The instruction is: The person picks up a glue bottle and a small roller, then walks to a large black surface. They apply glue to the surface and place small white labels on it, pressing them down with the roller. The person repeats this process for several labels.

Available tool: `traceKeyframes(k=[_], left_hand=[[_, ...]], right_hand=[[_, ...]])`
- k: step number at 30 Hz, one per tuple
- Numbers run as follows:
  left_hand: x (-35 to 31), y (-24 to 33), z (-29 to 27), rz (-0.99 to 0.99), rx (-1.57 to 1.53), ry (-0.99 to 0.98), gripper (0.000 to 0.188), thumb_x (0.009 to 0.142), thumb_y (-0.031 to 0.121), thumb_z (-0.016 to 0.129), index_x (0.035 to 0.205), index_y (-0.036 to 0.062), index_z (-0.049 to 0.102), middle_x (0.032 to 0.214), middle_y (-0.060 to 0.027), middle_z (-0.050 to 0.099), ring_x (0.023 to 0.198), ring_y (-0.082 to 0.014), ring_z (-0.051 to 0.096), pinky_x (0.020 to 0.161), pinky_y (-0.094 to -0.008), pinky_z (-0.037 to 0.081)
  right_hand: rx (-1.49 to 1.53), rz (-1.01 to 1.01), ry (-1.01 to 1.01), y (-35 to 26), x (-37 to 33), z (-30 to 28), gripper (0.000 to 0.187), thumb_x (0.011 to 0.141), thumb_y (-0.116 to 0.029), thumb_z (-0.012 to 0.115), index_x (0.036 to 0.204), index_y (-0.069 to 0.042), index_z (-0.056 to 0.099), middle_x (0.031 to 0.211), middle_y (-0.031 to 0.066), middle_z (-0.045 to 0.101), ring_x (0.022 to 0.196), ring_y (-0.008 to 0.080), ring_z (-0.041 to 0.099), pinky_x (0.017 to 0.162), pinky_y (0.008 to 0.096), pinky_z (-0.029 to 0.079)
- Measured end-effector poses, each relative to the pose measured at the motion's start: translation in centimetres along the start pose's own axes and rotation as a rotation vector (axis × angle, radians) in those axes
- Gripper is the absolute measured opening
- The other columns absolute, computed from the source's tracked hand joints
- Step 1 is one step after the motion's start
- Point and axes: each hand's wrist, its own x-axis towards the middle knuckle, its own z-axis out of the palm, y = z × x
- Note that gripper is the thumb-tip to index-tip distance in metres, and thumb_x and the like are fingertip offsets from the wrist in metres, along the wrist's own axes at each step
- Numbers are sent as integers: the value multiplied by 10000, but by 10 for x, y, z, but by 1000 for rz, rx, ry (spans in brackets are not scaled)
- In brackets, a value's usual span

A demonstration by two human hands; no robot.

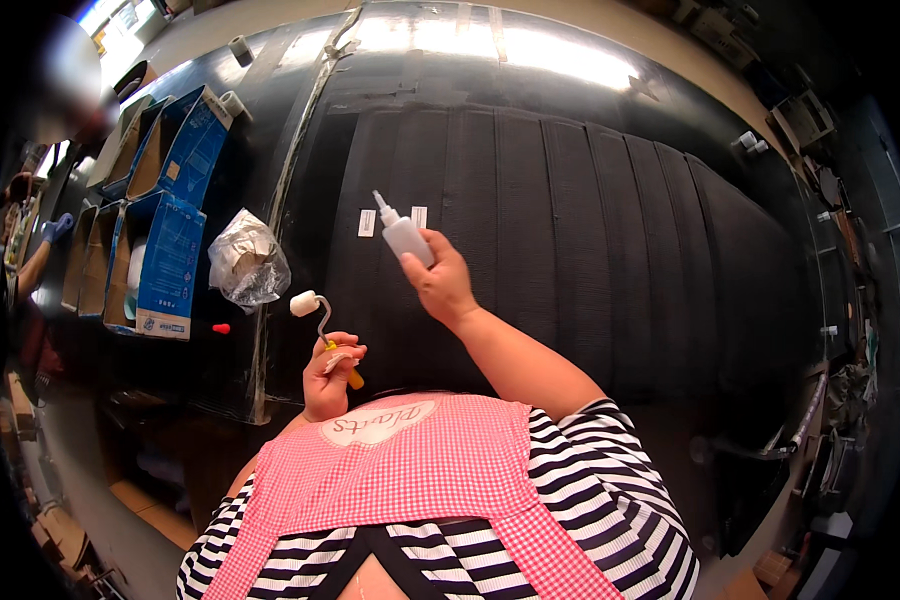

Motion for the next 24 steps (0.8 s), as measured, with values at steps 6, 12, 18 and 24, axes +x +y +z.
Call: traceKeyframes(k=[6,12,18,24], left_hand=[[23,-8,10,16,120,-99,168,984,128,585,1022,17,705,1180,-110,553,1022,-183,599,920,-302,497],[38,-27,17,16,132,-131,170,986,111,577,1019,-6,695,1175,-120,546,1022,-190,604,922,-324,544],[40,-25,20,-16,91,-108,176,991,116,569,1039,-12,681,1188,-133,528,1026,-183,609,923,-327,551],[38,-28,21,-17,106,-101,175,990,110,570,1055,-13,674,1198,-139,524,1012,-181,615,916,-321,554]], right_hand=[[-277,4,111,-50,11,-126,284,848,-186,712,1048,0,633,977,101,685,869,153,646,751,295,528],[-608,-149,108,-62,38,-113,268,783,-234,727,926,-18,658,823,103,684,752,191,662,681,318,539],[-924,-310,61,-38,50,-120,323,771,-319,793,865,-37,667,786,86,671,734,198,660,676,321,524],[-269,-8,157,-12,59,-135,334,830,-371,769,861,-46,695,811,58,698,763,169,665,702,314,519]])
